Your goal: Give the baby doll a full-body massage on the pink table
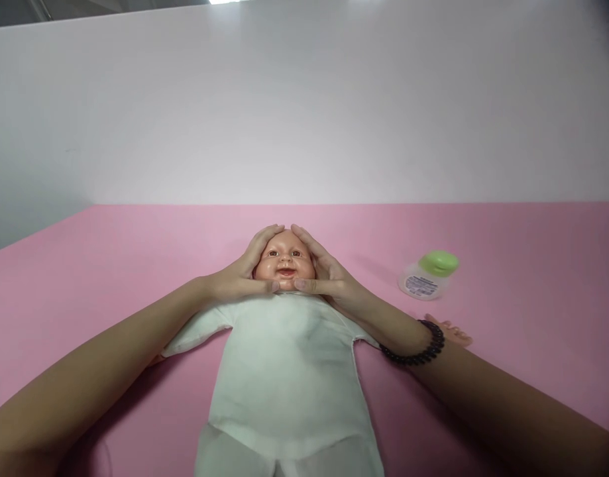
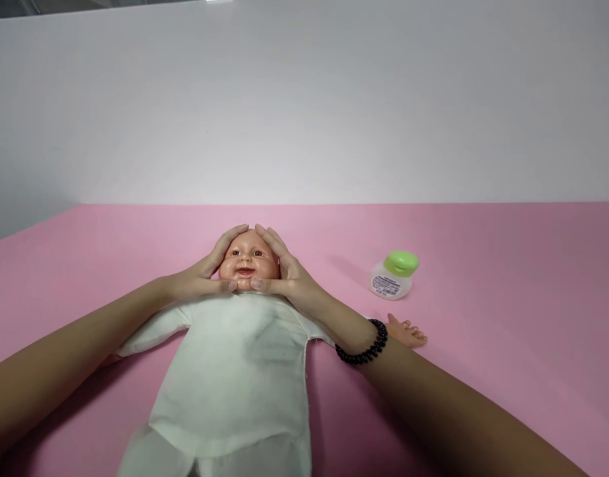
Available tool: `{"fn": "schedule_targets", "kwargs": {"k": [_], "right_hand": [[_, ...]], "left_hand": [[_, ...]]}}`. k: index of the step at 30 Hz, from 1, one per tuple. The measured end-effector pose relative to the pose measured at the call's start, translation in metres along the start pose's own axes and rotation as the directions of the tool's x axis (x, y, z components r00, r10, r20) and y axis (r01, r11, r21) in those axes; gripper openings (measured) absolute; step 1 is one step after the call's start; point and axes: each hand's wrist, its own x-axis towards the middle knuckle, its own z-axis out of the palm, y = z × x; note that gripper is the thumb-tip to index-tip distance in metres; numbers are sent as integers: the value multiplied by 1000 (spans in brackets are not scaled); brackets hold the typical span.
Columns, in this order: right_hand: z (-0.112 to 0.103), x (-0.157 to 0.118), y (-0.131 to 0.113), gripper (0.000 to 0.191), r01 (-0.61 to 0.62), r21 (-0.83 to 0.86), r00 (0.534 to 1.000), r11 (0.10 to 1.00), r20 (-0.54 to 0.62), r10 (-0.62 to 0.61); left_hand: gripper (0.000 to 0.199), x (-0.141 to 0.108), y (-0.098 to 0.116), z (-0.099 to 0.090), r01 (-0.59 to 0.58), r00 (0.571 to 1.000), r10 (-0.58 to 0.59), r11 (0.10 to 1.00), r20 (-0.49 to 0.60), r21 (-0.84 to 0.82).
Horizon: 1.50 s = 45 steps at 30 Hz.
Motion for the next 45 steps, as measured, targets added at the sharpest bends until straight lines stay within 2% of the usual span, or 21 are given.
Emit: {"fn": "schedule_targets", "kwargs": {"k": [5,12,17,25,30,36,45], "right_hand": [[5,-1,-2,88,-5,144,1000,990,11,4],[10,-1,-4,100,-12,115,1000,993,-15,14],[10,-1,-6,95,-22,137,999,990,-28,26],[6,1,-2,87,-28,234,999,972,38,19],[8,0,-3,88,-20,189,1000,982,4,20],[10,-1,-6,99,-6,80,999,997,-32,8],[7,1,-2,93,-35,161,999,986,0,35]], "left_hand": [[97,0,-3,1,-18,1000,18,1000,-3,-9],[107,1,1,7,-19,997,20,1000,-71,11],[104,1,0,6,-28,998,29,999,-53,14],[98,-1,-2,0,-33,999,33,998,4,-46],[99,0,-1,2,-39,999,39,999,-8,-25],[106,1,1,6,-42,997,42,999,-58,-1],[101,-1,-2,0,-21,1000,21,1000,-13,-22]]}}
